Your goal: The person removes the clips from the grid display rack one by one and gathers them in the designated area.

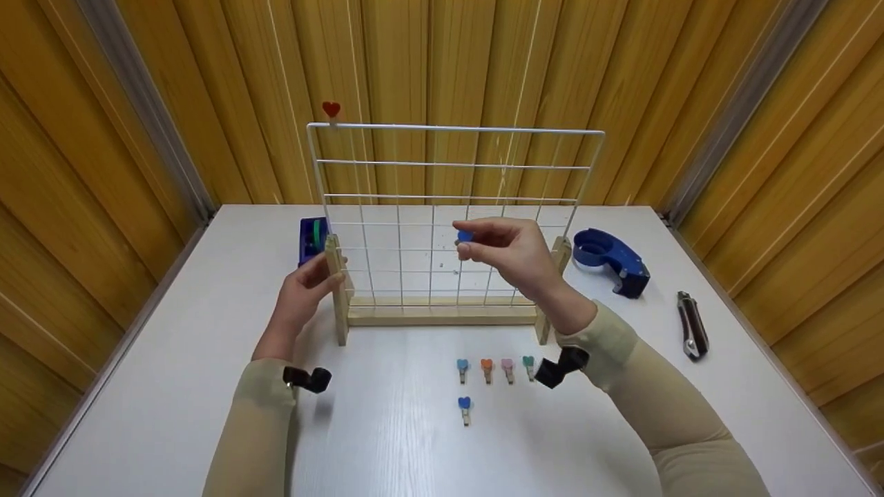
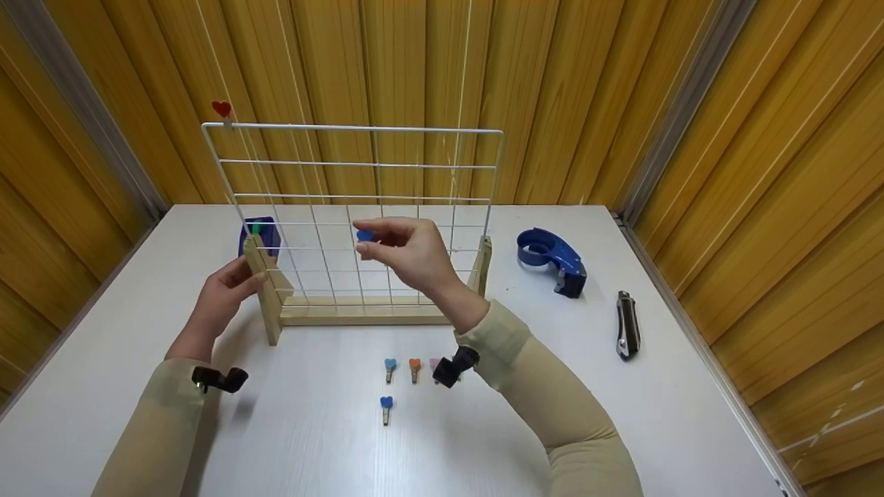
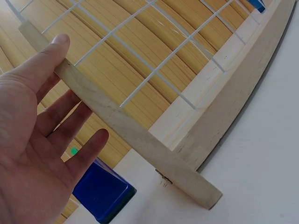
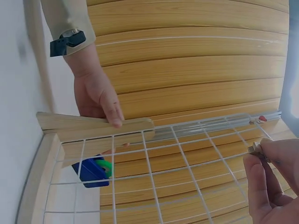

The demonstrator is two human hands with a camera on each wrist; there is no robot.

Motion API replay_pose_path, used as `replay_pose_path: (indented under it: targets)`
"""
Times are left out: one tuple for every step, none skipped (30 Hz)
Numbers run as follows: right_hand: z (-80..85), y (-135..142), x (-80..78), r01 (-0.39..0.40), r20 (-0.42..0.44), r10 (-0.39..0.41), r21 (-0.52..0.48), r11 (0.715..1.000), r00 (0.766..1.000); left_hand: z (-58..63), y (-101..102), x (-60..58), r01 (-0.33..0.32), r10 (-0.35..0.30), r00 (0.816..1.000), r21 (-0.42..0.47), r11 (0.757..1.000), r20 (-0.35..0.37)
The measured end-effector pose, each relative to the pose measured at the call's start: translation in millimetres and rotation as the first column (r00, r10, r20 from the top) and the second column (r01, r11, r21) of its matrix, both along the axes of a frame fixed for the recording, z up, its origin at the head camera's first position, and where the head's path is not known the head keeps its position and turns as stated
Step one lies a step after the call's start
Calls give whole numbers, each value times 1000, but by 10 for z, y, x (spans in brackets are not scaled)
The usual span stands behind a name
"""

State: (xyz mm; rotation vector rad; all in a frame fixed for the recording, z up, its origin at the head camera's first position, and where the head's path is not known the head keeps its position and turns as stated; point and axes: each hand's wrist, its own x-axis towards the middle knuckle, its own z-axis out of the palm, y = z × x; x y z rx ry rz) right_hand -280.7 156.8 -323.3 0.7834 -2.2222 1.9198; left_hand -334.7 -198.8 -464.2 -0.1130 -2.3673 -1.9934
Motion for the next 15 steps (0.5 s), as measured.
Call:
replay_pose_path:
  targets:
    - [-42,22,14,8,11,-8,8,1000,1000,-4,1,-1,-2,2,1000,-1,1000,4]
    - [-86,44,24,15,18,-15,16,1000,1000,-10,0,-4,-5,5,1000,-2,1000,5]
    - [-129,64,37,20,26,-21,21,1000,999,-15,-2,-5,-5,5,1000,-5,1000,5]
    - [-169,84,54,22,34,-23,24,999,999,-19,-3,-6,-4,4,1000,-10,1000,4]
    - [-205,103,76,23,38,-24,25,999,999,-22,-3,-5,-5,5,1000,-13,1000,1]
    - [-243,122,96,25,41,-26,28,999,999,-24,-2,-6,-6,6,1000,-14,1000,-4]
    - [-281,140,117,26,43,-28,30,999,999,-25,-2,-7,-6,6,1000,-16,1000,-9]
    - [-319,158,138,26,44,-27,34,999,999,-25,-3,-8,-6,6,1000,-17,1000,-14]
    - [-353,176,163,22,45,-24,37,999,999,-22,-3,-8,-4,3,1000,-18,1000,-18]
    - [-388,194,187,16,46,-18,37,999,999,-20,-3,-10,-4,4,1000,-17,1000,-19]
    - [-424,212,209,11,46,-12,39,999,999,-20,-3,-13,-5,5,1000,-15,1000,-20]
    - [-461,229,228,6,49,-8,40,999,999,-18,-3,-14,-5,5,1000,-14,1000,-18]
    - [-497,246,246,-2,52,0,38,999,999,-18,-4,-16,-4,4,1000,-13,1000,-16]
    - [-532,264,265,-8,57,5,37,999,998,-17,-5,-18,-2,2,1000,-14,1000,-13]
    - [-568,281,282,-12,61,10,37,999,998,-17,-4,-20,-1,0,1000,-14,1000,-13]
